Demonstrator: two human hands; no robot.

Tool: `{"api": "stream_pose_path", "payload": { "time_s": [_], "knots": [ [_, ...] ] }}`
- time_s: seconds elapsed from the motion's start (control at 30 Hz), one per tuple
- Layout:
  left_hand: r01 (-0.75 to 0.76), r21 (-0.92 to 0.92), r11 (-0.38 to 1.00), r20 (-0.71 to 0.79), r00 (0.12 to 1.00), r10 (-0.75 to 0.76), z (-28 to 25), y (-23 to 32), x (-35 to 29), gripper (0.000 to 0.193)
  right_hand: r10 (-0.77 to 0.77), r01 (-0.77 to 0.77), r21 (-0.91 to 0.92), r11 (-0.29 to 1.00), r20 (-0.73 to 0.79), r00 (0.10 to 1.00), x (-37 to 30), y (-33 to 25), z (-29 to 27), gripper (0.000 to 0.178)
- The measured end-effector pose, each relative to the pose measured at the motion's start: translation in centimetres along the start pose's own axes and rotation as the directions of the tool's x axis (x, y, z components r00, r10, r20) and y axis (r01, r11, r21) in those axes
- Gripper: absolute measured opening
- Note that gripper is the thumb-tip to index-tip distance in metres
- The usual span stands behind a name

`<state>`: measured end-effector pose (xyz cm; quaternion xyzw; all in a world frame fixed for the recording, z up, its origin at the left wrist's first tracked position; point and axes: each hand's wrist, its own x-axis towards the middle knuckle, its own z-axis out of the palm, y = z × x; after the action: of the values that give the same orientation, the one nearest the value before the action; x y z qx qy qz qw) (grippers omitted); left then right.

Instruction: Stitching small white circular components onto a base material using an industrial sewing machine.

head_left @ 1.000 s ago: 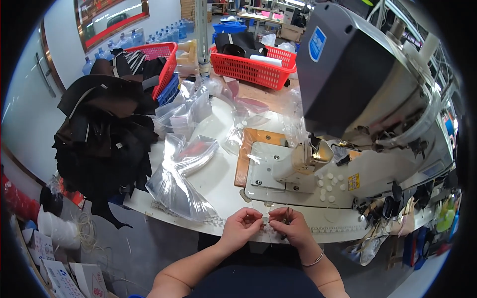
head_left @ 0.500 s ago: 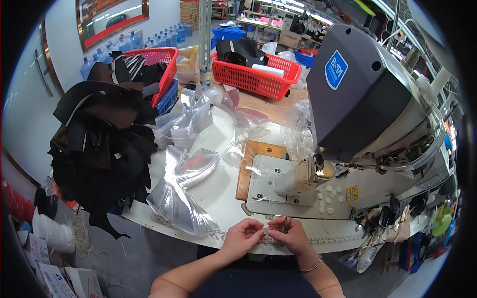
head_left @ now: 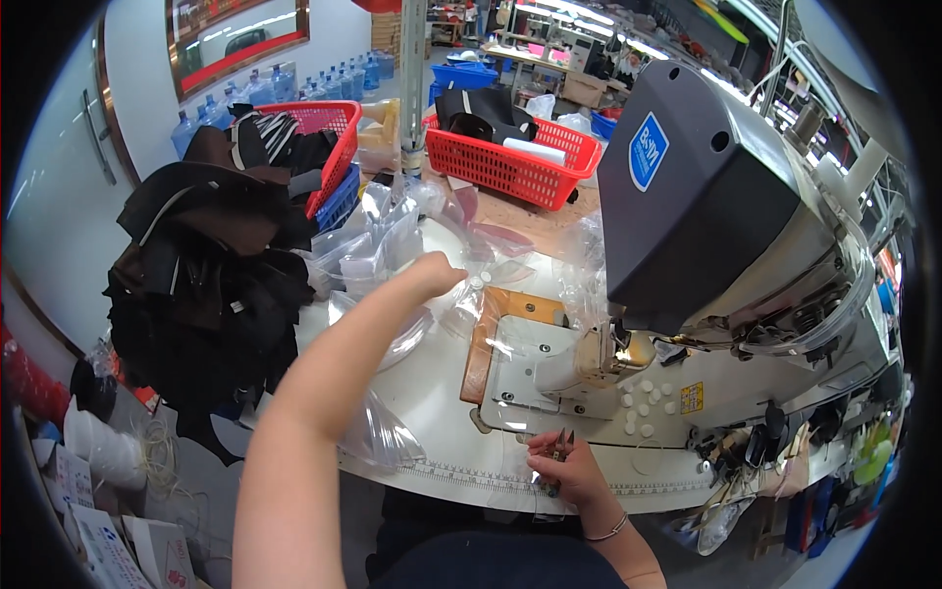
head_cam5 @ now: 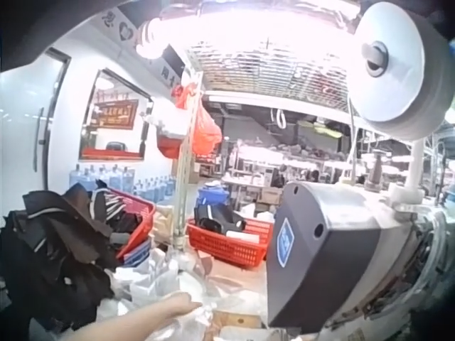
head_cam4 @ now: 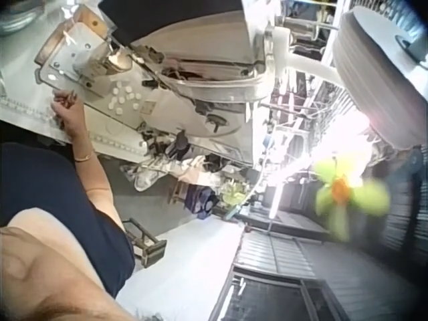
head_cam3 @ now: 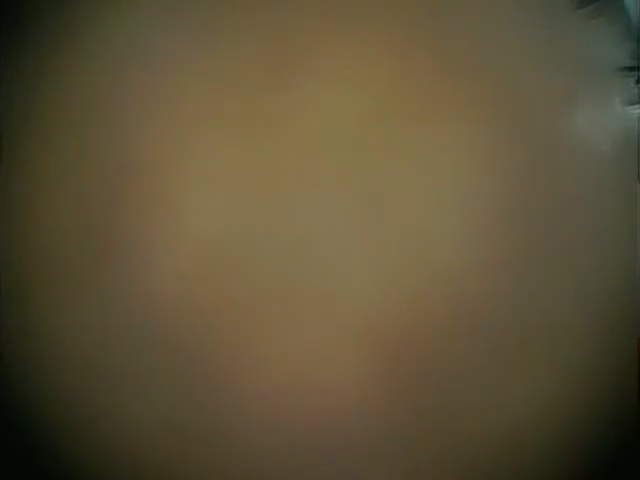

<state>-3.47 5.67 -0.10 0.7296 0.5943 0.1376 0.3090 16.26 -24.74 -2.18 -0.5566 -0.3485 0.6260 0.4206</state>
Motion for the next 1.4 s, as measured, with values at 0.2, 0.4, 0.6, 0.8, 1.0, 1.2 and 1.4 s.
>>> {"api": "stream_pose_path", "payload": {
  "time_s": [0.2,0.4,0.6,0.8,1.0,1.2,1.4],
  "knots": [
    [0.19,-0.442,0.877,0.121,0.981,-0.151,4.4,0.3,1.8,0.042,0.0,0.0,-0.002,1.0,-0.023,1.0,-0.3,-0.4,0.1,0.028],
    [-0.057,-0.661,0.748,0.09,0.984,0.154,5.2,0.4,1.0,0.041,0.039,-0.039,-0.01,0.999,0.015,0.999,0.0,-0.4,0.0,0.03],
    [-0.105,-0.78,0.617,0.018,0.982,0.189,1.4,1.9,-1.1,0.044,0.026,-0.026,-0.026,0.999,0.027,0.999,-0.5,-0.4,0.1,0.03],
    [0.039,-0.905,0.423,0.18,0.937,0.299,-3.9,3.1,-9.4,0.052,-0.045,0.052,-0.164,0.985,0.051,0.998,-1.8,-0.7,-2.8,0.031],
    [0.195,-0.963,0.184,0.249,0.904,0.347,-1.1,1.3,-19.4,0.05,-0.066,0.082,-0.296,0.952,0.064,0.996,-1.3,-0.3,-4.3,0.032],
    [0.202,-0.978,0.061,0.209,0.892,0.4,4.4,-1.1,-24.1,0.06,-0.199,0.144,-0.536,0.832,-0.046,0.979,-1.5,0.2,-3.7,0.036],
    [0.187,-0.976,0.112,0.216,0.893,0.395,5.5,-1.2,-25.1,0.064,-0.4,0.092,-0.798,0.595,-0.195,0.896,-2.4,0.1,-3.8,0.037]
  ]
}}
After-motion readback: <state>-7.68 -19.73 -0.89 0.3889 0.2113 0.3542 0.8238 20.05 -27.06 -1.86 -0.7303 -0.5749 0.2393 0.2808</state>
